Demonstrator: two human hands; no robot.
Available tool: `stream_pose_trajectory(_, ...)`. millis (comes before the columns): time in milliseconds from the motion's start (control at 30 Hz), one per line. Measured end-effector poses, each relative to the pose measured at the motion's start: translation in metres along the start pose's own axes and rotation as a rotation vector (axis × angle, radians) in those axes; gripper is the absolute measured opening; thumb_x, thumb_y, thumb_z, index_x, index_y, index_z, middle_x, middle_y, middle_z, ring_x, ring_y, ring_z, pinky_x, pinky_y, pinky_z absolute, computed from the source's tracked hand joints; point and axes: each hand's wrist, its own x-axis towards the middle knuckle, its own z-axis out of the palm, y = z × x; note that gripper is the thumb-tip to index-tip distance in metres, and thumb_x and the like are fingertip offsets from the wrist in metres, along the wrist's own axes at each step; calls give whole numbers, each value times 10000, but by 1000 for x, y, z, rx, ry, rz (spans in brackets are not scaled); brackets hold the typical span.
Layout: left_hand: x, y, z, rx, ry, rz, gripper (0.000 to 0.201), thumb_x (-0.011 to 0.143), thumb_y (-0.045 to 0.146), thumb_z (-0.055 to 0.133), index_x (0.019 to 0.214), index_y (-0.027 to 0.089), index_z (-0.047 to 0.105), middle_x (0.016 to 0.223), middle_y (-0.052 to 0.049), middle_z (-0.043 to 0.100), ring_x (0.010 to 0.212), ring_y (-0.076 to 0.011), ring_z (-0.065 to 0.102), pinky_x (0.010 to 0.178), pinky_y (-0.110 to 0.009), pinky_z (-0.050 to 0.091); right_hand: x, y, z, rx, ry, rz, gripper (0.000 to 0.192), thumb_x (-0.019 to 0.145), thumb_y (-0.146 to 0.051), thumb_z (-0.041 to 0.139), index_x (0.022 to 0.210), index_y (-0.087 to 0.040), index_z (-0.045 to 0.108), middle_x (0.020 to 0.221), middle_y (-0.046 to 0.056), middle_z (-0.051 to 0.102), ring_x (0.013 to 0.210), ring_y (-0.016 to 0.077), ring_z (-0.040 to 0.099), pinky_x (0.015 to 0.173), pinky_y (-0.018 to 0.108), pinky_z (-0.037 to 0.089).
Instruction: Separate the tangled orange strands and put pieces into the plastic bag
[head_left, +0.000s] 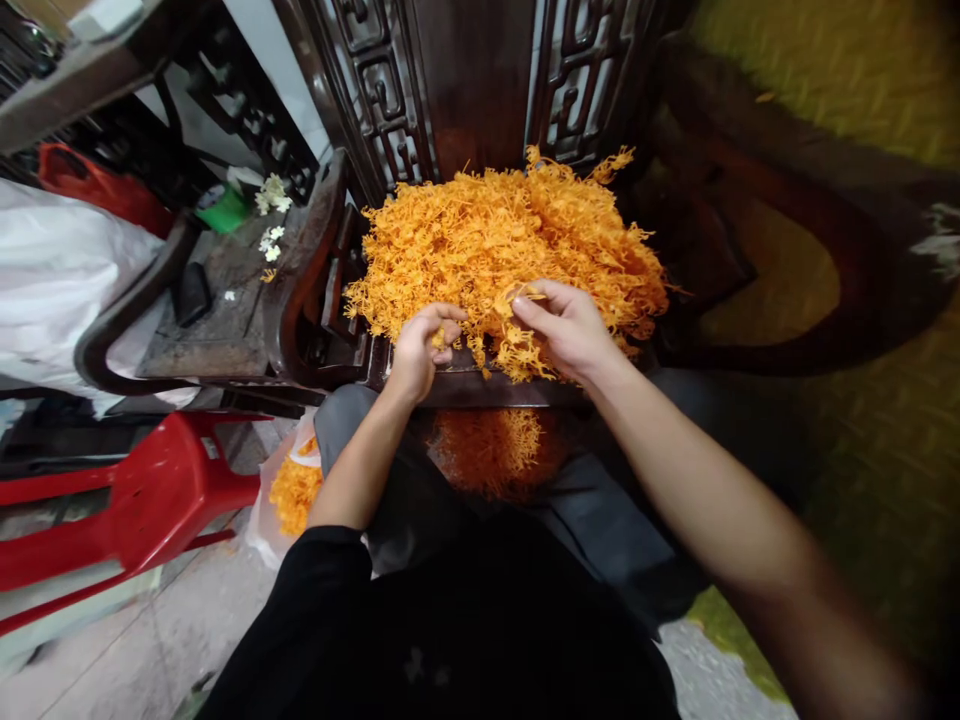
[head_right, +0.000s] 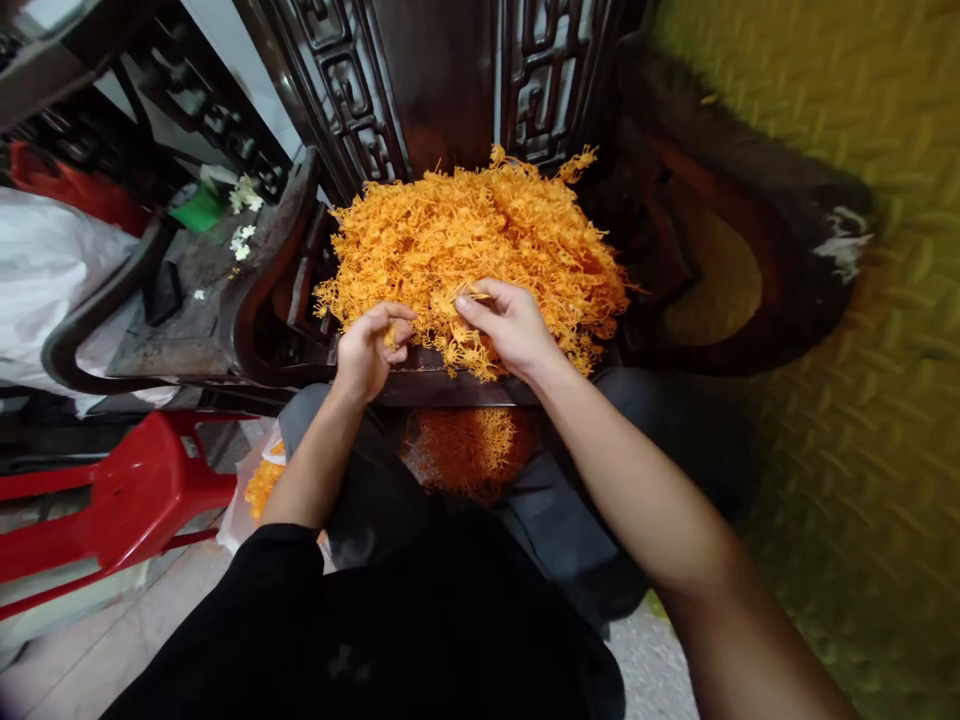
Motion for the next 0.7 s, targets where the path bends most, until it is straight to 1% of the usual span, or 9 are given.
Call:
stream_pose_trajectory(67, -2, -5, 6, 231, 14, 64, 384, 1032, 547, 514, 1045, 194, 665, 756, -22, 530, 667, -139, 509, 544, -249, 393, -6, -1, 6, -63, -58, -37, 450, 788, -619, 868, 869, -207, 706, 780, 9, 629, 691, 132, 539, 633, 276, 440)
stream_pose_trajectory(133, -4, -10, 11, 438, 27, 157, 425, 1031, 605, 558, 1156, 208, 641, 859, -29, 612, 777, -158, 592, 692, -298, 497, -13, -3, 12, -173, -107, -104, 369, 865, -556, 818, 898, -204, 709, 825, 22, 658, 732, 146, 568, 655, 285, 457)
stream_pose_trajectory(200, -6, -13, 15, 570, 36, 246, 404, 1027, 590, 592, 1176, 215, 607, 971, -42, 665, 888, -172, 638, 823, -329, 525, -18, -6, 16, -287, -117, -159, 282, 908, -478, 776, 909, -204, 707, 852, 35, 681, 768, 163, 596, 657, 291, 467)
stream_pose_trajectory(300, -9, -12, 16, 671, 35, 330, 295, 1047, 511, 593, 1103, 221, 574, 1022, -43, 693, 935, -163, 660, 865, -308, 517, -23, -7, 19, -366, -38, -159, 187, 890, -378, 768, 883, -207, 691, 830, 40, 691, 764, 174, 617, 619, 287, 462)
stream_pose_trajectory(367, -11, -11, 16, 705, 20, 369, 229, 1059, 449, 584, 1072, 221, 560, 993, -35, 700, 904, -155, 666, 840, -294, 514, -23, -6, 19, -347, 3, -129, 153, 861, -332, 773, 868, -207, 684, 830, 39, 698, 743, 168, 618, 597, 282, 458)
stream_pose_trajectory(433, -14, -9, 16, 720, -7, 405, 179, 1077, 394, 551, 1048, 218, 557, 975, -35, 707, 882, -152, 672, 831, -295, 514, -22, -4, 19, -305, 8, -104, 148, 842, -315, 777, 860, -204, 682, 845, 39, 707, 712, 155, 609, 580, 278, 447)
stream_pose_trajectory(533, -14, -9, 16, 719, -45, 440, 189, 1098, 372, 500, 1023, 215, 573, 927, -39, 710, 849, -154, 674, 815, -302, 518, -20, -4, 18, -256, 14, -99, 167, 815, -306, 793, 833, -200, 666, 861, 43, 720, 681, 141, 599, 564, 275, 426)
stream_pose_trajectory(600, -12, -10, 13, 671, 0, 443, 224, 1093, 415, 516, 1028, 214, 593, 857, -28, 695, 788, -154, 664, 768, -301, 515, -20, -5, 19, -226, 46, -126, 184, 798, -272, 797, 791, -204, 626, 869, 45, 732, 676, 137, 602, 572, 278, 433)
stream_pose_trajectory(700, -5, -11, 8, 492, 164, 422, 335, 1060, 543, 558, 1008, 216, 610, 757, -5, 646, 683, -146, 622, 660, -286, 482, -22, -10, 25, -122, 77, -146, 253, 803, -242, 785, 751, -220, 538, 865, 35, 737, 654, 137, 623, 589, 293, 474)
